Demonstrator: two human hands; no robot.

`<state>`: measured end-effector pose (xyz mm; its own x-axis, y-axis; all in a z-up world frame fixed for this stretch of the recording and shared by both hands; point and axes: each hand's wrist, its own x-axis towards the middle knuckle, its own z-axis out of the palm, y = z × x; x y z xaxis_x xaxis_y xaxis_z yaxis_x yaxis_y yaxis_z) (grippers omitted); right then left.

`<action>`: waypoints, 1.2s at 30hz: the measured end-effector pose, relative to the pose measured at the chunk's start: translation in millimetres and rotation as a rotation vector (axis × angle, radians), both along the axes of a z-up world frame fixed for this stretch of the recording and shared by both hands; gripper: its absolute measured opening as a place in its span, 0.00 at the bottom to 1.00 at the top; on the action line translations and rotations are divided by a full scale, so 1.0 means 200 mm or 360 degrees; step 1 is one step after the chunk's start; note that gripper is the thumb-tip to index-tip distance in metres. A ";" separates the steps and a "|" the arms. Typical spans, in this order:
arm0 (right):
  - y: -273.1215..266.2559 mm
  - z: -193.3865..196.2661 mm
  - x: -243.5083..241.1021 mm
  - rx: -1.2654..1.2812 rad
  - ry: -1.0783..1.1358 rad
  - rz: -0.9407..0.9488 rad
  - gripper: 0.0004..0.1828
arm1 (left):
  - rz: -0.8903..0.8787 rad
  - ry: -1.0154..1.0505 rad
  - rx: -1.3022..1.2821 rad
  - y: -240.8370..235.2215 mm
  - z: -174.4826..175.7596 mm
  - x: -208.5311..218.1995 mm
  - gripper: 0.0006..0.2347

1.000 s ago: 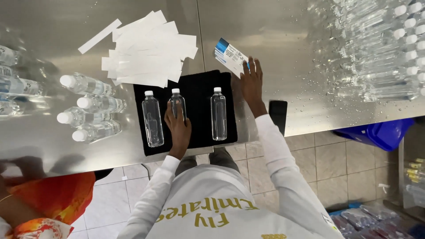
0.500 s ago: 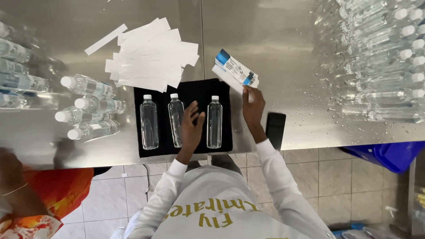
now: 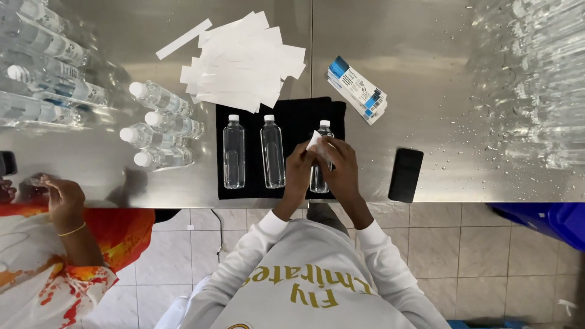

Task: The person repeatedly picks up clear plastic water bottles and wraps printed paper labels around them by hand. They place the labeled bottles aside on the table and continue the process with additional bottles from a nearby stack.

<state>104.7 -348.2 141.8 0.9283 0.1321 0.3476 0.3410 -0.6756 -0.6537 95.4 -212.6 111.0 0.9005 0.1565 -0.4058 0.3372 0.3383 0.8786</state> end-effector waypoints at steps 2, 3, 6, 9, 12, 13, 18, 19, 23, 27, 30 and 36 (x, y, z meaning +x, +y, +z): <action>0.04 0.01 -0.01 0.0157 0.0169 0.0004 0.21 | 0.0024 -0.0097 0.0041 0.06 0.18 -0.01 0.14; 0.04 0.05 -0.02 0.0153 0.0176 0.0002 0.21 | 0.0024 -0.0090 0.0037 0.08 0.17 -0.02 0.14; 0.05 0.13 -0.04 0.0640 0.0689 0.0020 0.19 | -0.0019 -0.0107 -0.0059 0.12 0.15 -0.01 0.13; 0.08 0.14 -0.06 0.1116 0.1102 -0.0204 0.24 | -0.0057 -0.0181 -0.0114 0.14 0.12 -0.05 0.10; 0.07 0.06 -0.07 0.1216 0.1067 -0.0374 0.14 | -0.0069 -0.0229 -0.0213 0.15 0.05 -0.08 0.10; 0.09 0.07 -0.07 0.1410 0.1038 -0.0436 0.10 | -0.0046 -0.0224 -0.0161 0.16 0.05 -0.08 0.10; 0.08 0.16 -0.20 0.1616 0.0937 -0.0624 0.07 | 0.0349 -0.0157 -0.0072 0.33 -0.04 -0.04 0.11; 0.09 0.19 -0.27 0.1336 0.1028 -0.0506 0.06 | 0.0467 -0.0111 -0.0059 0.39 -0.07 -0.01 0.12; 0.12 0.39 -0.40 0.0534 0.1202 0.0197 0.09 | 0.0567 -0.0222 0.0150 0.48 0.04 0.12 0.17; 0.09 0.42 -0.21 0.0792 0.1152 -0.0158 0.22 | 0.0184 -0.0381 0.0184 0.40 0.16 0.12 0.18; 0.12 0.45 -0.05 0.0909 0.0888 -0.0189 0.25 | -0.0074 -0.0413 0.0162 0.30 0.23 0.07 0.19; 0.13 0.35 0.02 0.1050 0.0978 -0.0327 0.18 | 0.0276 -0.0495 0.0366 0.27 0.28 -0.06 0.12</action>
<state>107.9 -322.0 211.8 0.9578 -0.1055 -0.2674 -0.2785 -0.1111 -0.9540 82.7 -157.7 166.9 0.9270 0.3709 -0.0561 -0.0003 0.1502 0.9887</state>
